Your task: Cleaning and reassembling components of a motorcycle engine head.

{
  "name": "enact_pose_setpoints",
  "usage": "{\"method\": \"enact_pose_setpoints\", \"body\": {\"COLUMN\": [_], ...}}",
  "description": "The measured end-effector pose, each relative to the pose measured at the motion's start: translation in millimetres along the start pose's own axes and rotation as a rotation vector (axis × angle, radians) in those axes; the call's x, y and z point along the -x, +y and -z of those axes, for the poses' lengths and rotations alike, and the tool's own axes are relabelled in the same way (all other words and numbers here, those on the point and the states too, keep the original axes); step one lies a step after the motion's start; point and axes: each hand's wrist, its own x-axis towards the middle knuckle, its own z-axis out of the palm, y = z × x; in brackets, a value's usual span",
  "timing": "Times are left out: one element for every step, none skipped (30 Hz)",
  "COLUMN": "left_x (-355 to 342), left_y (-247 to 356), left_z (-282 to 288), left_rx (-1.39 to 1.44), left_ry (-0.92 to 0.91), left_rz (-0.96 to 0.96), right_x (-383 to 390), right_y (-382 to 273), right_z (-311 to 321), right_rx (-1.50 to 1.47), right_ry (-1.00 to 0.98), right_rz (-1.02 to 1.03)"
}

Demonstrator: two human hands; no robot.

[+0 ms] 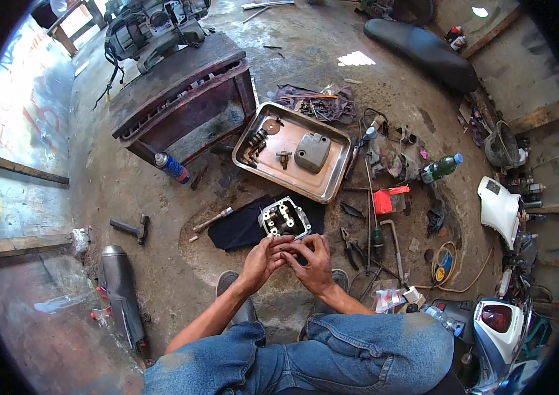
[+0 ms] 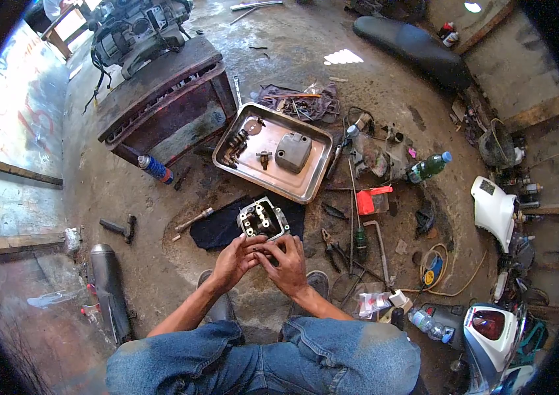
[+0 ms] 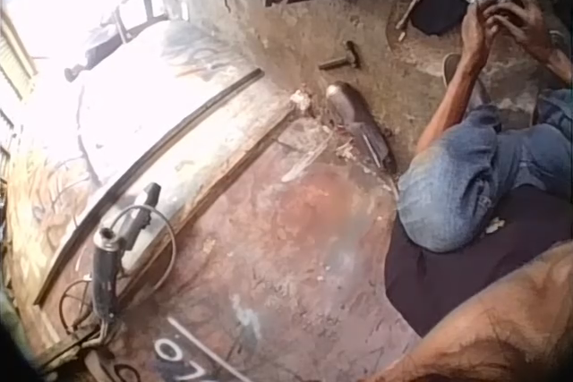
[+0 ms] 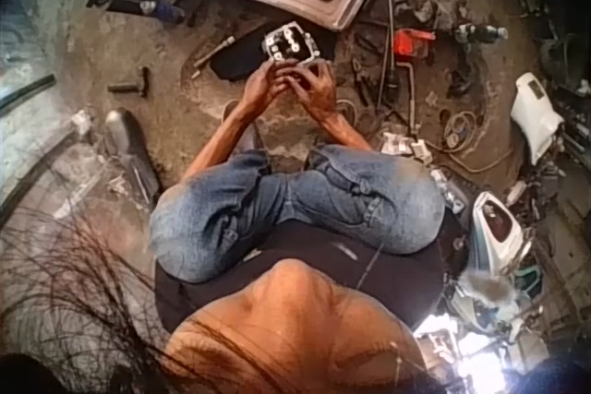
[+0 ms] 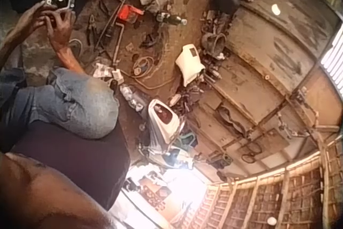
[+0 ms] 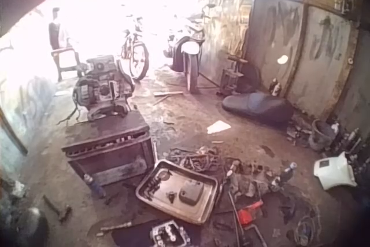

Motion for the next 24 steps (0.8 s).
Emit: {"method": "enact_pose_setpoints", "body": {"left_x": [-0.2, 0.0, 1.0, 1.7, 2.2, 2.0, 2.3, 2.6, 2.9, 3.1, 3.2, 3.6, 4.8, 5.6, 5.5, 5.2, 4.8, 4.8, 5.6, 5.2, 3.3, 1.8, -0.2, -3.0], "left_y": [-1.1, -2.2, -3.2, -4.7, -6.5, -8.7, -10.9, -13.2, -16.2, -18.6, -20.1, -20.9, -19.8, -18.7, -17.9, -16.6, -14.9, -13.5, -11.3, -9.3, -6.6, -3.6, -1.6, -1.4], "left_z": [0.0, -0.2, -0.3, -1.3, -2.2, -2.7, -2.1, -1.3, 0.4, 0.8, 1.3, 2.0, -0.1, -1.5, -1.8, -2.6, -3.6, -5.6, -9.7, -12.2, -10.1, -3.9, 1.2, 5.2], "left_rx": [-0.035, -0.069, -0.07, -0.1, -0.131, -0.13, -0.155, -0.179, -0.18, -0.179, -0.178, -0.177, -0.188, -0.198, -0.198, -0.194, -0.191, -0.19, -0.218, -0.246, -0.245, -0.47, -0.695, -0.695], "left_ry": [0.013, 0.026, 0.028, 0.035, 0.043, 0.041, 0.055, 0.069, 0.07, 0.097, 0.124, 0.123, 0.14, 0.158, 0.159, 0.165, 0.17, 0.17, 0.184, 0.198, 0.197, 0.28, 0.361, 0.364], "left_rz": [-0.014, -0.027, -0.029, -0.043, -0.057, -0.056, -0.059, -0.062, -0.062, -0.065, -0.068, -0.068, -0.059, -0.049, -0.049, -0.044, -0.04, -0.04, -0.107, -0.173, -0.174, -0.3, -0.425, -0.425], "right_x": [-0.6, -1.0, -1.3, -1.7, -1.9, -1.4, 0.0, 1.6, 4.2, 6.2, 8.1, 10.1, 10.4, 10.7, 11.0, 11.0, 10.8, 10.4, 9.0, 6.9, 3.0, 0.4, -1.6, -2.9], "right_y": [-0.1, -0.4, -1.3, -2.1, -2.6, -2.7, -3.3, -3.7, -1.9, 0.3, 1.8, 2.7, 2.5, 2.5, 2.7, 2.9, 3.5, 4.9, 5.6, 5.7, 6.3, 8.1, 11.1, 14.4], "right_z": [-1.1, -2.2, -3.0, -2.7, -2.4, -2.4, -3.5, -4.7, -7.7, -10.6, -12.6, -13.5, -13.3, -13.5, -14.4, -15.3, -16.1, -16.0, -14.6, -13.0, -11.1, -11.6, -12.2, -12.6], "right_rx": [0.007, 0.013, 0.012, 0.023, 0.034, 0.036, 0.049, 0.063, 0.061, 0.054, 0.047, 0.048, 0.031, 0.013, 0.013, -0.006, -0.025, -0.025, -0.06, -0.095, -0.099, -0.101, -0.099, -0.097], "right_ry": [0.006, 0.011, 0.01, 0.004, -0.002, -0.002, -0.008, -0.015, -0.015, -0.022, -0.029, -0.029, -0.036, -0.042, -0.043, -0.036, -0.03, -0.03, -0.002, 0.027, 0.056, 0.054, 0.061, 0.069], "right_rz": [-0.017, -0.034, -0.033, -0.045, -0.056, -0.057, -0.068, -0.079, -0.079, -0.074, -0.069, -0.068, -0.075, -0.082, -0.082, -0.093, -0.103, -0.103, -0.155, -0.208, -0.22, -0.22, -0.246, -0.273]}}
